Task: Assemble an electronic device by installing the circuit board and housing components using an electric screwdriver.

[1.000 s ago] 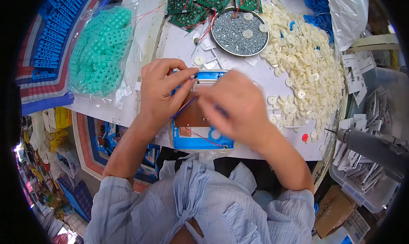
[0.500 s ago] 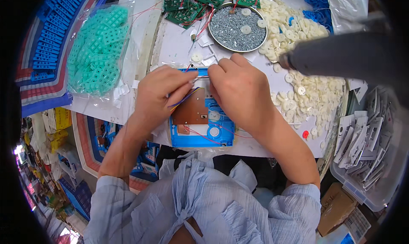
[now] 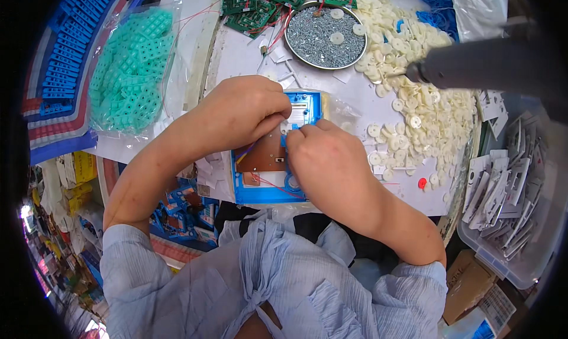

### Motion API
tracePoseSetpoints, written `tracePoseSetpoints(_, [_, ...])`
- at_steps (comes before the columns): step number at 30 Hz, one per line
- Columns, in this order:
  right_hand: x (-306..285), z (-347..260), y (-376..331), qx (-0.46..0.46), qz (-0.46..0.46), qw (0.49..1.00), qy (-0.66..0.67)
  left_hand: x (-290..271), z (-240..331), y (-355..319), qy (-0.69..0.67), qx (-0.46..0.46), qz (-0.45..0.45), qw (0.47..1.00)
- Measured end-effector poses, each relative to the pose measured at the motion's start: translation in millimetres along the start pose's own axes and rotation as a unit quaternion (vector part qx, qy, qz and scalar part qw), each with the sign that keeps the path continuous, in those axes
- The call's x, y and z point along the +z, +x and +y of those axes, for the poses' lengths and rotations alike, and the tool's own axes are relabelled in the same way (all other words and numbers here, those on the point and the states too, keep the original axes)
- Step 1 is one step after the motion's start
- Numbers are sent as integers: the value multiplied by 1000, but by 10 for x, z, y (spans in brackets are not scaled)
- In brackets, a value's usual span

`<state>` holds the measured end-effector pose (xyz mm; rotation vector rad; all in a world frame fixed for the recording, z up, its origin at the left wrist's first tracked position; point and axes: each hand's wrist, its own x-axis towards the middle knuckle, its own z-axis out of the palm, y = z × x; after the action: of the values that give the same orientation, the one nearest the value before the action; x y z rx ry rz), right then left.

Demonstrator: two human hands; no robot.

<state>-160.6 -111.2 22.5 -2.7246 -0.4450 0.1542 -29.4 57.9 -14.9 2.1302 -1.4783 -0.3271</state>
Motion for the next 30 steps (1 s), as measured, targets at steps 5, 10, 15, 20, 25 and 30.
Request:
tracePoseSetpoints(5, [25, -52, -35, -1, 16, 1000, -17, -6, 42, 0, 60, 31, -21, 997])
tracePoseSetpoints(10, [85, -53, -45, -12, 38, 999, 5, 13, 145, 41, 144, 83, -49, 985])
tracePoseSetpoints(15, [130, -56, -71, -11, 70, 997, 23, 36, 266, 50, 158, 113, -70, 978])
tracePoseSetpoints(20, [188, -60, -135, -17, 99, 994, 33, 66, 318, 46, 178, 126, -95, 971])
tracePoseSetpoints(25, [219, -28, -136, -9, 117, 993, 27, -95, 420, 156, 165, 74, -164, 970])
tracePoseSetpoints(30, [201, -2, -139, -10, 111, 994, 19, -244, 421, 516, 203, 5, -243, 949])
